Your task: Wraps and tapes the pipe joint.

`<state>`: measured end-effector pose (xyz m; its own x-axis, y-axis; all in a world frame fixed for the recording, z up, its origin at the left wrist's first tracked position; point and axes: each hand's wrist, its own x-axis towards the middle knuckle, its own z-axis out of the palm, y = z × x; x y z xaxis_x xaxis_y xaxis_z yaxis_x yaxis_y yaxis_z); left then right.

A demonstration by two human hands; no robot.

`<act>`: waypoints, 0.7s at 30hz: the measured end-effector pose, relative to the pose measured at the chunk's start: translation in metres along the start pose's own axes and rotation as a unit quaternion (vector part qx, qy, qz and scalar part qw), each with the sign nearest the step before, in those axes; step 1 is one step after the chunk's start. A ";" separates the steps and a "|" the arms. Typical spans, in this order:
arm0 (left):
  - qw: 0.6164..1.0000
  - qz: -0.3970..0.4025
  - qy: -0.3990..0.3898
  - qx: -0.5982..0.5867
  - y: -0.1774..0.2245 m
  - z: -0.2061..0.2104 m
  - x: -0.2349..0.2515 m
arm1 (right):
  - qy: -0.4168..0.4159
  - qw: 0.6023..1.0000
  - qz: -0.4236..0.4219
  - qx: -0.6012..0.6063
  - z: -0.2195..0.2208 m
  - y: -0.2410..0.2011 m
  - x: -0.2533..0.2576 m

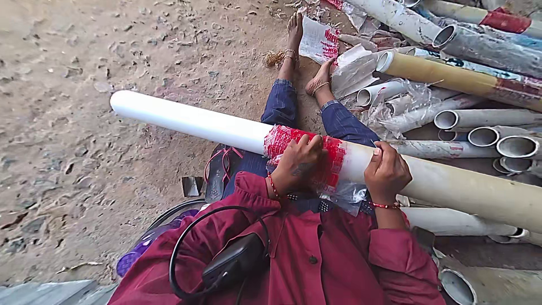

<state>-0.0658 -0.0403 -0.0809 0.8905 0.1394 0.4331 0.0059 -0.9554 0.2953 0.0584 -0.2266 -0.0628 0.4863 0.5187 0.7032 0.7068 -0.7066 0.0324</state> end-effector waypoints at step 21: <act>0.958 0.257 0.050 -0.116 -0.007 -0.005 -0.064 | -0.068 0.994 0.080 0.033 -0.015 0.012 0.014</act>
<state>-0.1246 -0.0411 -0.1065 0.7004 -0.2987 0.6483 -0.5339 -0.8221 0.1980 0.0660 -0.2346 -0.0422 0.6575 0.4651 0.5928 0.6442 -0.7551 -0.1221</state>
